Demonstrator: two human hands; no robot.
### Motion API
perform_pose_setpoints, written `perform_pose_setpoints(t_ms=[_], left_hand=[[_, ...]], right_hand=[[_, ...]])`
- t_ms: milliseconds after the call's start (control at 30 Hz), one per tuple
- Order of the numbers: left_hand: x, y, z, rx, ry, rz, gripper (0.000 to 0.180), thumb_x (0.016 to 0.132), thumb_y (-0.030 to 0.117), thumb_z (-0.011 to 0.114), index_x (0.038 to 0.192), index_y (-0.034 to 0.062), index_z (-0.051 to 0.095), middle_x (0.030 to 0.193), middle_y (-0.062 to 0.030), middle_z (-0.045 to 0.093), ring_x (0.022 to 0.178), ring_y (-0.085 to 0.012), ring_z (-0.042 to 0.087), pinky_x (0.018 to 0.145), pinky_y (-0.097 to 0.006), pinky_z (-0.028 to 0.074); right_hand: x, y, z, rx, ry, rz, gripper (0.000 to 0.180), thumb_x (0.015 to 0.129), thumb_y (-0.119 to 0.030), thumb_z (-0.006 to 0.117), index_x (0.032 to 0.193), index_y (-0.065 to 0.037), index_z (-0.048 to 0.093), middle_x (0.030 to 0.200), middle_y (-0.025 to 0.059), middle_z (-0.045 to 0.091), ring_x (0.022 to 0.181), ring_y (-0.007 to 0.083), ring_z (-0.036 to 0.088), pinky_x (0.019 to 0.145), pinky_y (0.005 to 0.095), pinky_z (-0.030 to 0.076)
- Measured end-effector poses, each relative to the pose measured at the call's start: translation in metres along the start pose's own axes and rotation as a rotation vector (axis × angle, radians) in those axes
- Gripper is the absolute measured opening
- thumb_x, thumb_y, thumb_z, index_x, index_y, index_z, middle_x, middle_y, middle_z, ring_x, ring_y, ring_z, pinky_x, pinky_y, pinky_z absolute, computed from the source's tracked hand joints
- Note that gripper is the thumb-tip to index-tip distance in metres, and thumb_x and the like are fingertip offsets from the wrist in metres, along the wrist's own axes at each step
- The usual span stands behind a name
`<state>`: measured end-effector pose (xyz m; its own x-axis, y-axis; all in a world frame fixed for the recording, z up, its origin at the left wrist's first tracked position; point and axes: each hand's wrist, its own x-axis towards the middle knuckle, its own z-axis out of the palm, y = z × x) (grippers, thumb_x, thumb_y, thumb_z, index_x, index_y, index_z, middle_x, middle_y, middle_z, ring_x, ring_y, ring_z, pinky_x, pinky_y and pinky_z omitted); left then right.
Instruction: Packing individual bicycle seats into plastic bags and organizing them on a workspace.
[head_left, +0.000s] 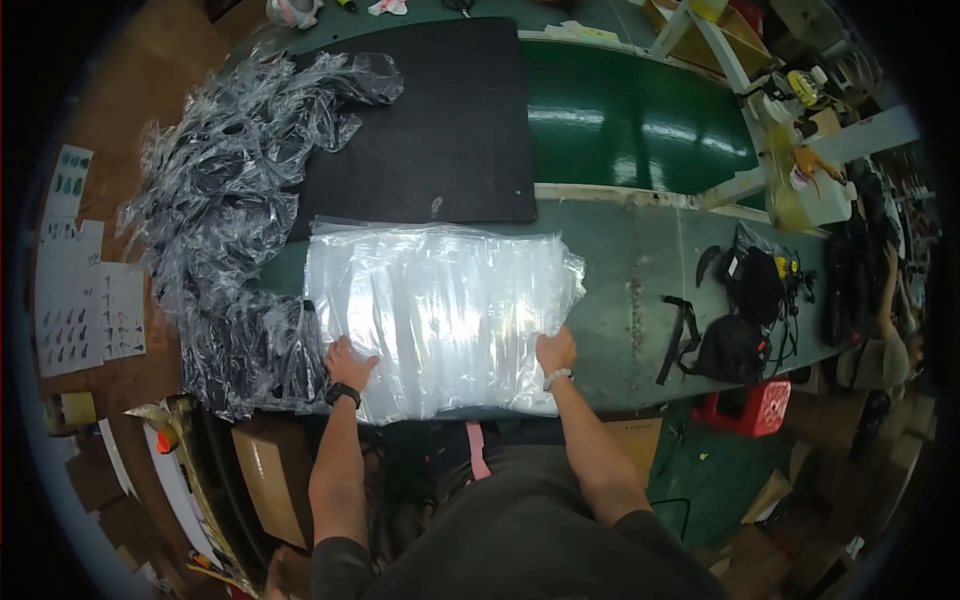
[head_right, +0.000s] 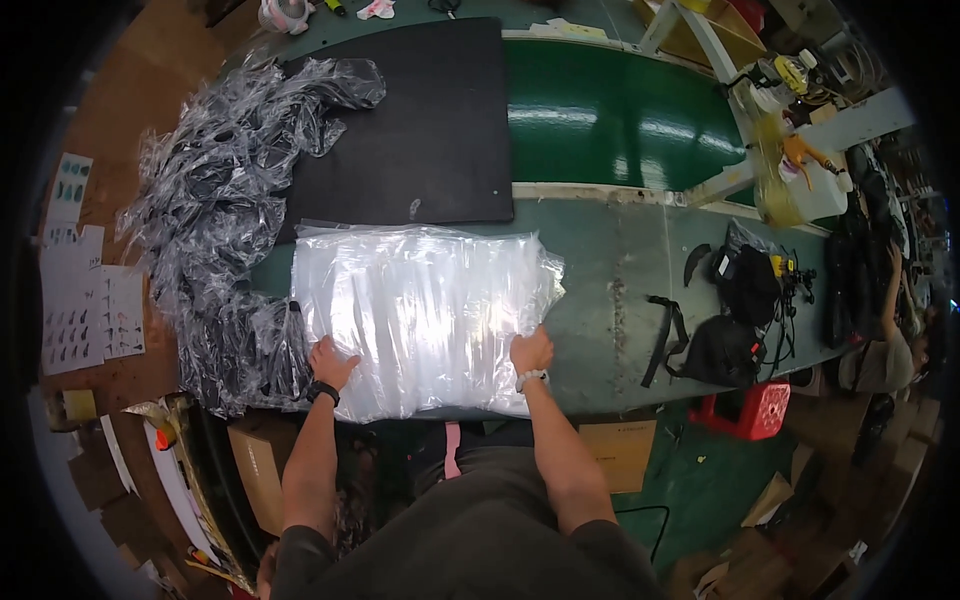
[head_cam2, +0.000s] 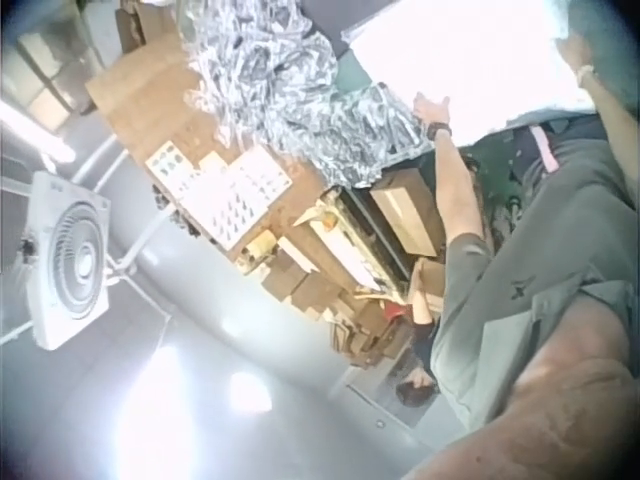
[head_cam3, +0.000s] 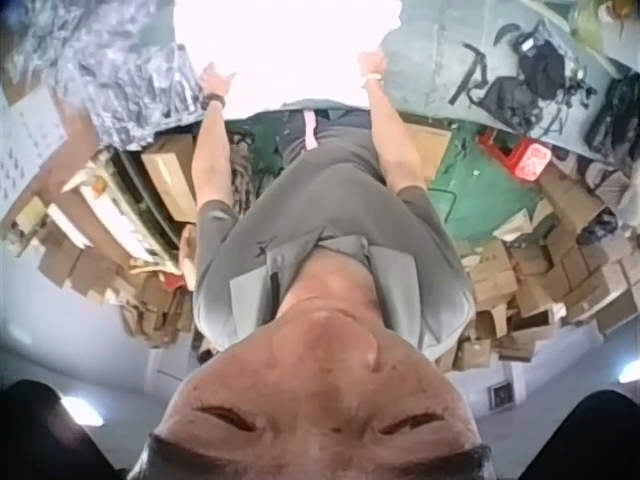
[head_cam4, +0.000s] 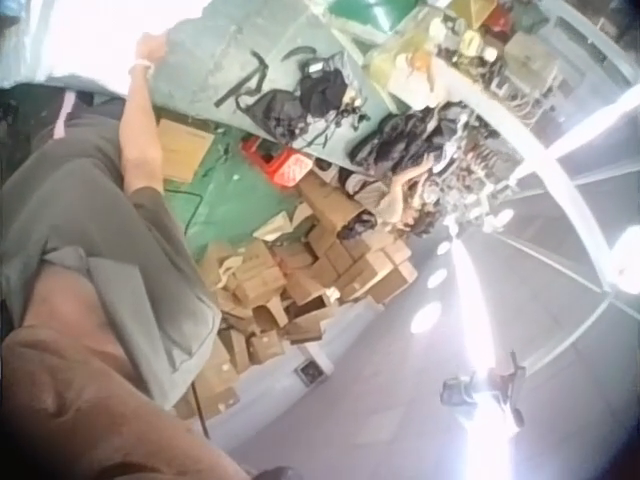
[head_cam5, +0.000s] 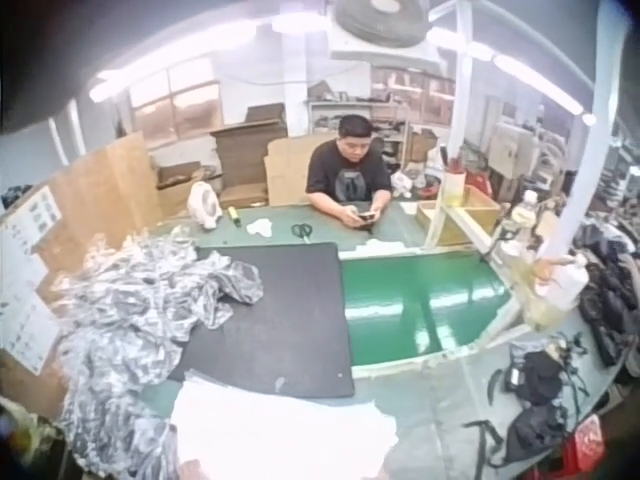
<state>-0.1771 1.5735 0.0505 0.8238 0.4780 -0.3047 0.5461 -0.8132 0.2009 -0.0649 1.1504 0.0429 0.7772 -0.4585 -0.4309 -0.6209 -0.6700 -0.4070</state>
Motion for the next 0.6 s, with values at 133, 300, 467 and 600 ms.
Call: perform_pose_setpoints(t_ms=[133, 300, 467, 600], left_hand=[[0.006, 0.004, 0.003, 0.003, -0.009, 0.0, 0.093, 0.07, 0.043, 0.078, 0.138, -0.003, 0.035, 0.136, -0.0296, 0.041, 0.13, -0.0427, 0.035, 0.108, -0.049, 0.03], [0.019, -0.01, 0.023, -0.312, 0.151, -0.098, 0.091, 0.074, 0.052, 0.072, 0.133, -0.0095, 0.041, 0.126, -0.0309, 0.052, 0.118, -0.0439, 0.049, 0.102, -0.046, 0.039], [0.037, -0.076, 0.017, -0.408, 0.089, -0.114, 0.084, 0.075, 0.048, 0.074, 0.131, -0.008, 0.047, 0.129, -0.0303, 0.052, 0.122, -0.041, 0.05, 0.104, -0.042, 0.04], [0.021, -0.001, 0.009, 0.011, 0.185, -0.138, 0.092, 0.076, 0.058, 0.07, 0.135, -0.0062, 0.042, 0.132, -0.0294, 0.048, 0.125, -0.0417, 0.044, 0.108, -0.046, 0.034]], right_hand=[[0.017, 0.033, 0.009, 0.138, 0.009, -0.204, 0.039, 0.071, -0.012, 0.064, 0.107, 0.001, 0.062, 0.099, 0.0236, 0.067, 0.093, 0.0425, 0.064, 0.086, 0.0466, 0.05], [0.038, 0.047, -0.06, 0.492, -0.162, -0.204, 0.037, 0.07, -0.009, 0.063, 0.105, 0.003, 0.064, 0.092, 0.0199, 0.07, 0.087, 0.0339, 0.068, 0.08, 0.0387, 0.052], [0.073, 0.052, -0.115, 0.405, -0.128, -0.326, 0.034, 0.068, -0.009, 0.061, 0.1, 0.003, 0.064, 0.09, 0.0216, 0.069, 0.084, 0.0351, 0.067, 0.077, 0.0407, 0.051], [0.099, 0.088, -0.182, 0.17, 0.021, -0.341, 0.034, 0.07, -0.013, 0.062, 0.102, -0.002, 0.065, 0.094, 0.023, 0.067, 0.091, 0.0423, 0.062, 0.081, 0.0447, 0.049]])
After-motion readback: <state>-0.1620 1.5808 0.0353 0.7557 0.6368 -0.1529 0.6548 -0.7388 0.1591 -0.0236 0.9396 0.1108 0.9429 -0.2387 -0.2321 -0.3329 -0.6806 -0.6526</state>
